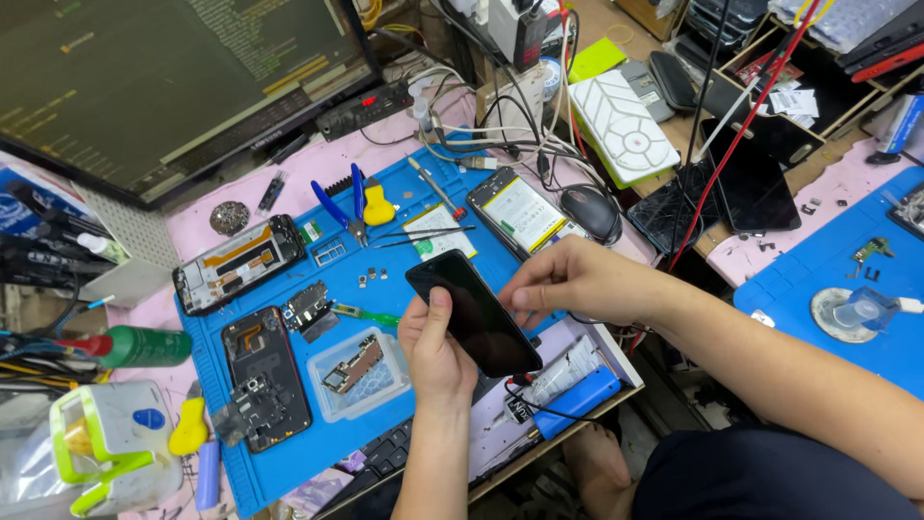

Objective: The person brushes a circuit board with a green brush, applies a liquid from a bottle, and then picks up and points at the screen of a disassembled smartphone.

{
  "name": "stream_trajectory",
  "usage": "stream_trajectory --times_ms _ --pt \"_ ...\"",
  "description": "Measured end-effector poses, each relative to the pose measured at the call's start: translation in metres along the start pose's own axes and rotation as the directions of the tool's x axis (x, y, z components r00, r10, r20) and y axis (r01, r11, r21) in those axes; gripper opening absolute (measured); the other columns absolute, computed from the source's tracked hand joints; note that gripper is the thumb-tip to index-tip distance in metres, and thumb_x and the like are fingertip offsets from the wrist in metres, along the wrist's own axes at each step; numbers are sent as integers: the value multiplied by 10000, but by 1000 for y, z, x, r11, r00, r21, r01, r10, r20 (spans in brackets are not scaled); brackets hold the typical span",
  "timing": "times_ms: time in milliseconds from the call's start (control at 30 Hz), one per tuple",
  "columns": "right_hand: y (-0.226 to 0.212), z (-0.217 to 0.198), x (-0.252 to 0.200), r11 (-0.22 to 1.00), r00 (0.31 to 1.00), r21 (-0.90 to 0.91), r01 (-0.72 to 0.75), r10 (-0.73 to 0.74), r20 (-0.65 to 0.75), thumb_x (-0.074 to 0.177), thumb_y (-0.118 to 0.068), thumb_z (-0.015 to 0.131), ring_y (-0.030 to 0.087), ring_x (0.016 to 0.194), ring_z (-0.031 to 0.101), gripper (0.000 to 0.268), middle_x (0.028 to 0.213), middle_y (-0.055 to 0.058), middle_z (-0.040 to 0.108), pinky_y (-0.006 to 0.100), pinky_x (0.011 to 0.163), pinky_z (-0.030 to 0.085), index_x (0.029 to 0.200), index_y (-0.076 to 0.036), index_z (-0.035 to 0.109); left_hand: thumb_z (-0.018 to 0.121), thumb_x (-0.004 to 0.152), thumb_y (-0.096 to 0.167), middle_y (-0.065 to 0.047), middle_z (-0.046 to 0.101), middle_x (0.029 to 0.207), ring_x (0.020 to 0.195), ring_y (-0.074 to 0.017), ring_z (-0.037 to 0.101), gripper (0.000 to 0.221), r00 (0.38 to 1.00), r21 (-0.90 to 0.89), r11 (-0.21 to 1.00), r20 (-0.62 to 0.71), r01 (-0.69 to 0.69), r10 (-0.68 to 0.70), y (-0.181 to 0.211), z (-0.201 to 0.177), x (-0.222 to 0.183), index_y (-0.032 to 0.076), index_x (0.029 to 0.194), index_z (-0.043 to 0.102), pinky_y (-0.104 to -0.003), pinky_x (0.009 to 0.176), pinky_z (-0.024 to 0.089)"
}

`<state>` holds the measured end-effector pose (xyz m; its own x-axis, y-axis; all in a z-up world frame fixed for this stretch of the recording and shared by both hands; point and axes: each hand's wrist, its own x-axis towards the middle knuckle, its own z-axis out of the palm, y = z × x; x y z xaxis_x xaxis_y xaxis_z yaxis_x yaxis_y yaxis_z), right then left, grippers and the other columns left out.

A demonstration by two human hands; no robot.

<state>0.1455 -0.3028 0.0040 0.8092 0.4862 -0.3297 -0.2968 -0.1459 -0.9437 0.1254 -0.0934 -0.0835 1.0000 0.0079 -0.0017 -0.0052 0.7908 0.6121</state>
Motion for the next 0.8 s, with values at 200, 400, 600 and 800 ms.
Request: stream_trajectory --times_ms 200,400,600,800 --pt "20 -6 13 998 998 -36 54 -55 -18 895 -110 743 138 734 734 181 821 78 764 276 697 601 998 39 754 716 974 147 -89 756 1066 920 -142 688 243 1000 131 991 -14 -4 6 -2 1 2 -38 1131 717 -268 857 529" --pt "24 -6 19 995 995 -25 95 -93 48 890 -74 746 135 721 739 134 799 81 765 268 687 599 951 45 752 721 987 164 -87 755 1043 897 -140 682 244 999 111 993 19 42 -44 3 -4 2 -34 1129 712 -268 834 529" --pt "19 -2 18 992 992 -48 118 -116 55 887 -61 744 133 704 737 113 776 79 761 264 673 599 924 45 755 711 999 172 -84 754 1023 884 -128 673 228 999 114 993 16 41 -43 4 -4 1 -30 1105 710 -259 819 524" --pt "19 0 18 990 990 -54 130 -127 54 886 -49 741 130 699 734 104 779 81 762 260 671 599 922 48 757 698 999 176 -78 752 1011 873 -125 669 221 998 102 993 29 57 -60 5 -6 0 -23 1095 712 -263 807 523"
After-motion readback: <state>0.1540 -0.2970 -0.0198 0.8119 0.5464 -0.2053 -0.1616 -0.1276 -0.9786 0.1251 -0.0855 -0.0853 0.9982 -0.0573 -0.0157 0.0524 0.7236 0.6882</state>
